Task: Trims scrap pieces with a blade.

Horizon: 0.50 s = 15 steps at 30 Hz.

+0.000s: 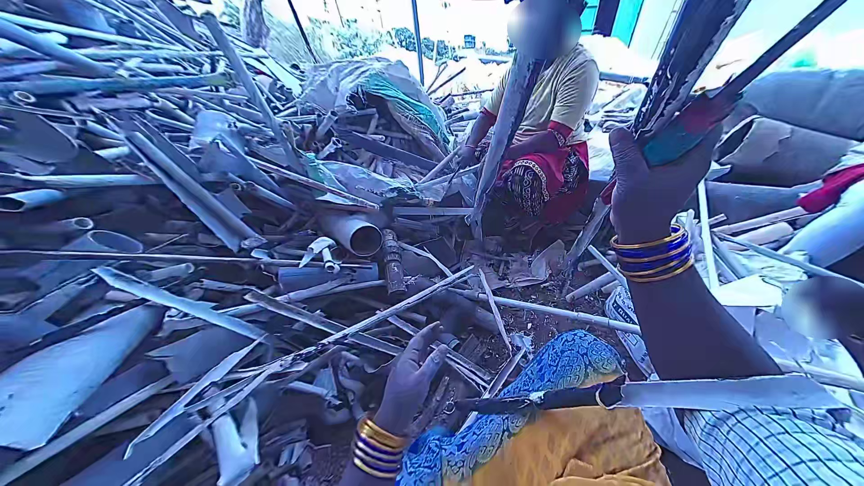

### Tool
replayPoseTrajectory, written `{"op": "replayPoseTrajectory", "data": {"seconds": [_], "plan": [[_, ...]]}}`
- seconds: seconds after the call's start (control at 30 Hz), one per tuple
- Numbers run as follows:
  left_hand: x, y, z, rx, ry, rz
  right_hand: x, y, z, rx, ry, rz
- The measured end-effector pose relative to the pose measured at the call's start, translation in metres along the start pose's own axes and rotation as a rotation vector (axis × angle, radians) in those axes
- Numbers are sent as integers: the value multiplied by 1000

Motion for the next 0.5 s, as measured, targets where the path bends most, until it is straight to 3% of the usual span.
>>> {"op": "replayPoseTrajectory", "data": {"seconds": [0.07,0.17,0.3,0.37,0.5], "plan": [[62,31,15,235,-274,-83,24,3,19,34,-63,25],[139,51,42,483,-503,-203,51,3,54,66,-159,21],[177,46,69,410,-729,-326,64,2,90,47,-281,61],[166,45,74,513,-596,-305,59,7,95,12,-366,77],[110,74,57,654,-109,-149,47,27,93,-17,-536,168]]}}
Point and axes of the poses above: each hand's wrist, its own z-axis away from the middle knuckle, its own x-axis out of the palm, y = z × x, the point moved 3 cm from there along -z, towards the middle knuckle, and after that the axes turned 11 degrees about -z, right-handed, at the moved point
